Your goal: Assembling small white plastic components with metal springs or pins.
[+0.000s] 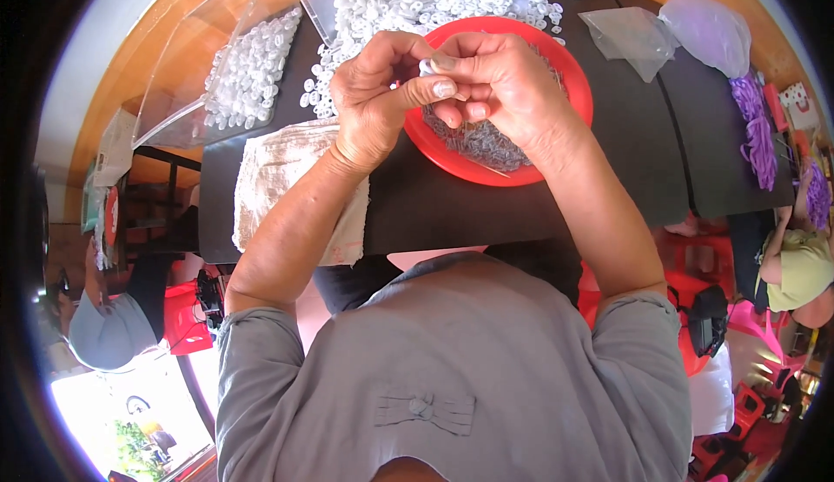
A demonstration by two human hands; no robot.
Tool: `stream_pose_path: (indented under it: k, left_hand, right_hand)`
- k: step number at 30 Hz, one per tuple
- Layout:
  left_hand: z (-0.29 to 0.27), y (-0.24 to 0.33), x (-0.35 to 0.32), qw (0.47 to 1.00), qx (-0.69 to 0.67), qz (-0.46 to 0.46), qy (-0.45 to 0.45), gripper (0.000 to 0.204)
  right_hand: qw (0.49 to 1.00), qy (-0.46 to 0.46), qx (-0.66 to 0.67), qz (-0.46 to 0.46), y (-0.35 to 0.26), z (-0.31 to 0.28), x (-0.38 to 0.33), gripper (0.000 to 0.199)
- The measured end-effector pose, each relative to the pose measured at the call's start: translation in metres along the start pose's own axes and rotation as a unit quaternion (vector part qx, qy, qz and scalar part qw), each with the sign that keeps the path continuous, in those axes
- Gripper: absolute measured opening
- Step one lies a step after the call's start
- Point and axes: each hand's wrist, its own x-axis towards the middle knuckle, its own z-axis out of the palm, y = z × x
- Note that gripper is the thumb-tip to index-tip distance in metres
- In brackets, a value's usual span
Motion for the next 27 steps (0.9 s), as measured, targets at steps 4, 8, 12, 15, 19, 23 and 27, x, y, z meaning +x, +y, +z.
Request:
stream_pose_path:
  k: [4, 8, 12, 15, 19, 23, 27]
  left_hand:
    - [0.004, -0.008, 0.002, 0.998, -0.058, -0.014, 0.019, 0.026]
    - [0.002, -0.007, 0.002, 0.999, -0.040, -0.001, 0.005, 0.029]
    - [0.000, -0.004, 0.002, 0.995, -0.093, -0.028, -0.007, 0.027]
    - [0.000, -0.002, 0.003, 0.993, -0.112, -0.046, -0.010, 0.024]
    - [-0.002, -0.005, 0.006, 0.991, -0.118, -0.058, 0.004, 0.022]
    - [-0.003, -0.004, 0.007, 0.990, -0.134, -0.035, -0.003, 0.021]
    - [0.000, -0.007, 0.007, 0.993, -0.119, -0.027, 0.008, 0.021]
  right_hand:
    - [0.999, 0.025, 0.006, -0.023, 0.002, -0.003, 0.004, 0.018]
    - [0.999, 0.037, -0.021, -0.005, -0.004, 0.000, 0.001, 0.018]
    - [1.000, 0.004, -0.017, -0.007, -0.001, -0.001, 0.001, 0.018]
    - [1.000, 0.013, -0.007, -0.010, 0.000, 0.001, 0.000, 0.018]
    - [0.999, -0.015, 0.006, -0.032, 0.004, -0.003, 0.002, 0.018]
    - [1.000, -0.009, 0.013, -0.017, 0.005, 0.000, 0.003, 0.017]
    - [0.998, -0.043, 0.011, -0.035, 0.008, -0.007, 0.004, 0.019]
